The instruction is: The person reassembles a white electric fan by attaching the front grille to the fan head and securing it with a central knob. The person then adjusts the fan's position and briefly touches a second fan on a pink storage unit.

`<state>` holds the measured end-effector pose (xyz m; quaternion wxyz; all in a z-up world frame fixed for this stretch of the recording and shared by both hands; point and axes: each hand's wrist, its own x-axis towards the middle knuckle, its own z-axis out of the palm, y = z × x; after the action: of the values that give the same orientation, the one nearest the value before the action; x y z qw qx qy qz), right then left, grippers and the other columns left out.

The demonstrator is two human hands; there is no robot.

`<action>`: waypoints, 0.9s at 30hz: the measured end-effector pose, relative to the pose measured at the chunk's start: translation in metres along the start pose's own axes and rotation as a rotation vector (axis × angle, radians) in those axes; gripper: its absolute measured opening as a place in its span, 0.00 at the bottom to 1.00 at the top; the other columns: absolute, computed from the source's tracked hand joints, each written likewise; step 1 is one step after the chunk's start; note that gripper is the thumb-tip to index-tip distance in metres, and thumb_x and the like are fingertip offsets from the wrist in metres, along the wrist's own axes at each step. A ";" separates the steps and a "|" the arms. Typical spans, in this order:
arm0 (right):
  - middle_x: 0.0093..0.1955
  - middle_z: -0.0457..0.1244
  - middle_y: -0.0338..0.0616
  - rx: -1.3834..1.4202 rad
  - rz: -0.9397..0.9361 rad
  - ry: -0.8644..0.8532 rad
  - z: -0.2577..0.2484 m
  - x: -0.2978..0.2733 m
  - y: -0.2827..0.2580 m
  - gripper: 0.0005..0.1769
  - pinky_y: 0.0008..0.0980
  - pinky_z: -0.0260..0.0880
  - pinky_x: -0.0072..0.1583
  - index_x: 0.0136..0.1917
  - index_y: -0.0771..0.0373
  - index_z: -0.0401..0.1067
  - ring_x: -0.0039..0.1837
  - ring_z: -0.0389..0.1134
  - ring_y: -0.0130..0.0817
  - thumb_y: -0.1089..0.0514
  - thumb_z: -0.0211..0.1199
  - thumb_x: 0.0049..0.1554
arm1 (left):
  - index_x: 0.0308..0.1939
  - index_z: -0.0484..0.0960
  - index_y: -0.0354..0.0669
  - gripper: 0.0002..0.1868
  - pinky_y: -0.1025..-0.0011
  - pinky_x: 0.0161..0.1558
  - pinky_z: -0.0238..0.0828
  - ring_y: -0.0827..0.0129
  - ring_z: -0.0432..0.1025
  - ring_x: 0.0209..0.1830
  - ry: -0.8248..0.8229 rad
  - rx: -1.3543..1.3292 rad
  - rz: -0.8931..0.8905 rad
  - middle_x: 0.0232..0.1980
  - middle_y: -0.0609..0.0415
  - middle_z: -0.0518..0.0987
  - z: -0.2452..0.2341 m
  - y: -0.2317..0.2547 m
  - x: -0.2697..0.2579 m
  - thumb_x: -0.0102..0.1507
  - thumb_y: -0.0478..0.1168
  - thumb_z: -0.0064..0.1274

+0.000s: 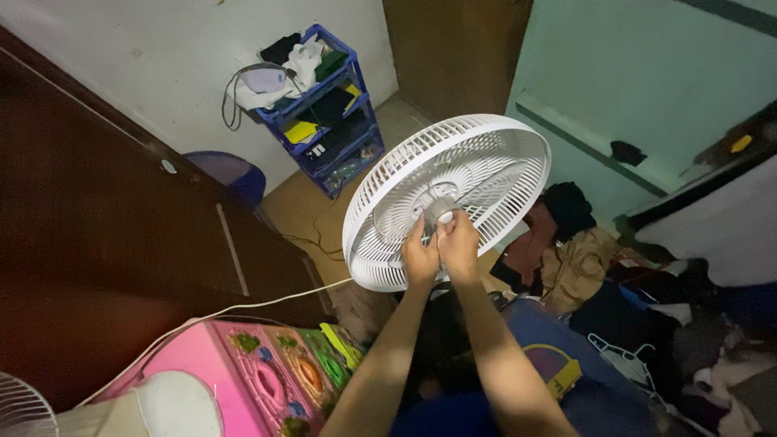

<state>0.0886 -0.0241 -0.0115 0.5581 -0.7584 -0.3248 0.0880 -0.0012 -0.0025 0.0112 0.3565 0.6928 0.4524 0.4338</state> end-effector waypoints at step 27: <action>0.42 0.68 0.59 -0.024 -0.187 -0.057 -0.016 -0.003 -0.019 0.17 0.44 0.69 0.43 0.59 0.72 0.71 0.44 0.70 0.55 0.62 0.66 0.60 | 0.65 0.76 0.31 0.27 0.60 0.62 0.69 0.45 0.75 0.62 -0.014 0.021 -0.064 0.61 0.32 0.79 0.004 -0.005 -0.002 0.63 0.38 0.59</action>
<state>0.0866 -0.0352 0.0107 0.5452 -0.7287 -0.4111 0.0530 0.0011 -0.0029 0.0051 0.3660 0.6847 0.4763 0.4127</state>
